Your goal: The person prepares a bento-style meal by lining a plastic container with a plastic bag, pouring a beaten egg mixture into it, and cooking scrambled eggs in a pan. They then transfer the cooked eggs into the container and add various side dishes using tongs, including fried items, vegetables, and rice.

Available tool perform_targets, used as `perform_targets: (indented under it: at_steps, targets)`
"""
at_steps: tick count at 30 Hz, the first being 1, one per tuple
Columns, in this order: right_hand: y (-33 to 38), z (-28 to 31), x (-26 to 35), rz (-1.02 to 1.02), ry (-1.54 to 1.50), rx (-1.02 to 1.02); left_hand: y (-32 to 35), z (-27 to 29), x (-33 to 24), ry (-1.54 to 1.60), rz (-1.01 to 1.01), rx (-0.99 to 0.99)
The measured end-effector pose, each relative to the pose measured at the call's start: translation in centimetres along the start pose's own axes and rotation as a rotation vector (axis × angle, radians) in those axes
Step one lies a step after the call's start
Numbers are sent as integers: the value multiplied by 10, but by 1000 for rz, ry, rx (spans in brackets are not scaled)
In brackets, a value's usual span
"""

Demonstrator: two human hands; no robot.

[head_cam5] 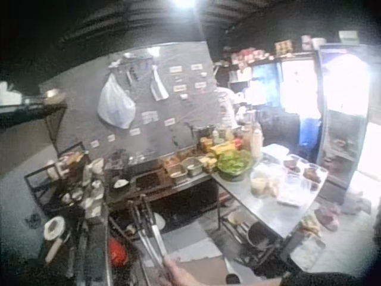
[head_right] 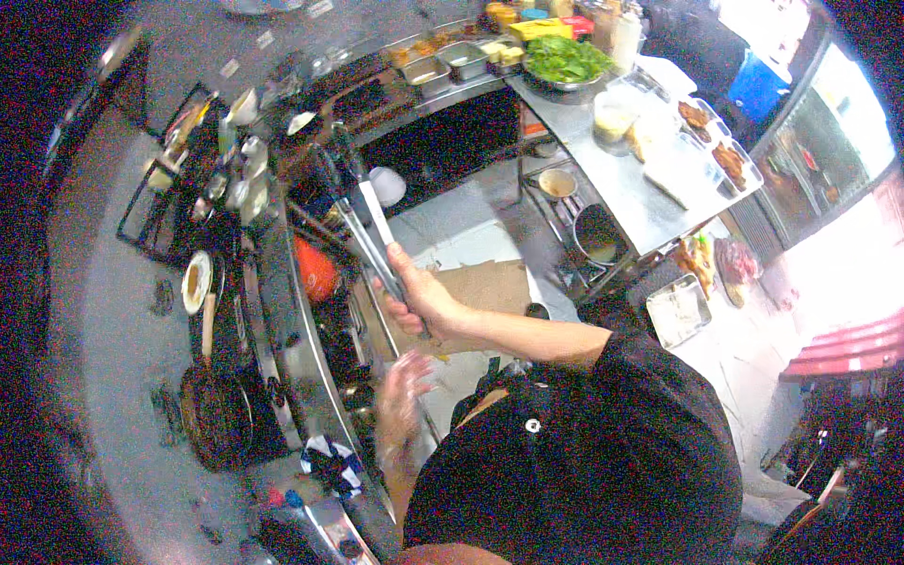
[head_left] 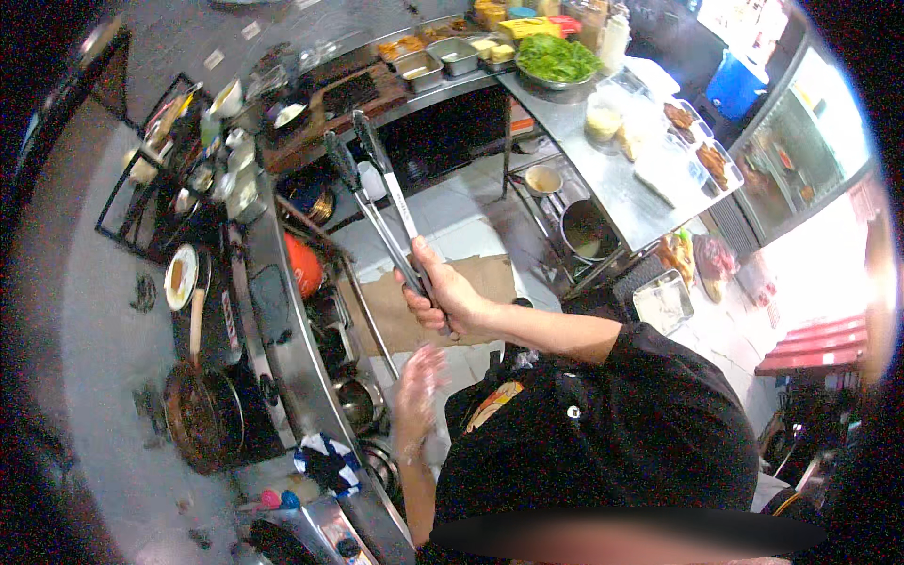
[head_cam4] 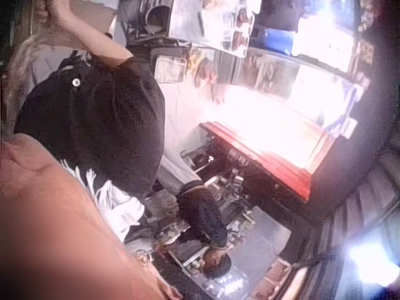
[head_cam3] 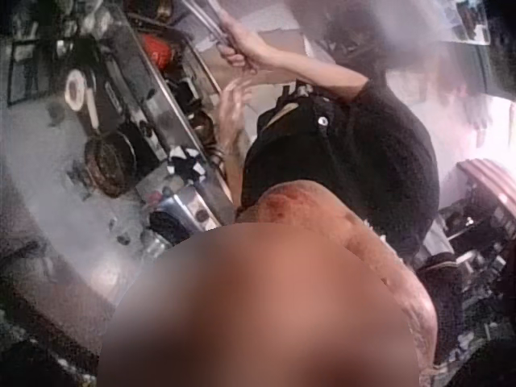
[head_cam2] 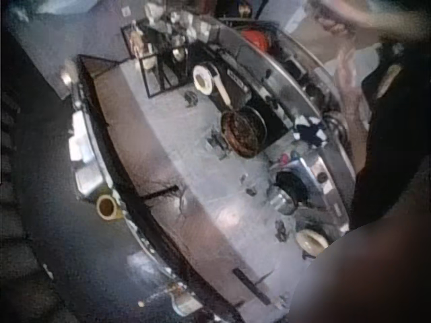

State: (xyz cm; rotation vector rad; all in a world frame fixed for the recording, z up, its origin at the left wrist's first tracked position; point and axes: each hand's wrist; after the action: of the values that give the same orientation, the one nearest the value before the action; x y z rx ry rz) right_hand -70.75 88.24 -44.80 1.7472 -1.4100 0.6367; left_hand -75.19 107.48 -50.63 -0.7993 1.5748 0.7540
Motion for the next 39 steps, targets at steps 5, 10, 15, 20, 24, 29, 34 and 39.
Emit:
perform_targets:
  at_steps: [5,10,15,20,24,29,34,39]
  targets:
    - [-7,63,48,113,-116,-142,-106,-76,22,296,273,224]
    - [-17,154,112,217,-233,-216,-202,-142,26,424,484,245]
    - [-8,255,197,336,-314,-323,-283,-237,22,249,418,372]
    - [49,353,253,328,-243,-694,-381,-310,27,34,429,940]
    - [109,418,260,547,-47,-979,-484,-381,79,-211,454,649]
    - [146,439,245,470,-161,-1243,-592,-476,233,49,359,735]
    - [140,446,241,541,27,-1337,-619,-504,250,-732,-511,770]
    - [125,462,259,464,285,-1231,-644,-450,175,-685,-13,797]
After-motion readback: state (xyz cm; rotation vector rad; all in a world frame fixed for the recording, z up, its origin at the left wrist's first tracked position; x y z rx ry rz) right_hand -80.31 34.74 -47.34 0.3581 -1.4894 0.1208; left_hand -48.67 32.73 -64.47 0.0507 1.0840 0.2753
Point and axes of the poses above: each hand's wrist, its own y-axis away from the middle knuckle, its own z-axis out of the back of the hand, x = y × z, and after that the axes turned 9 degrees about y, right-handed
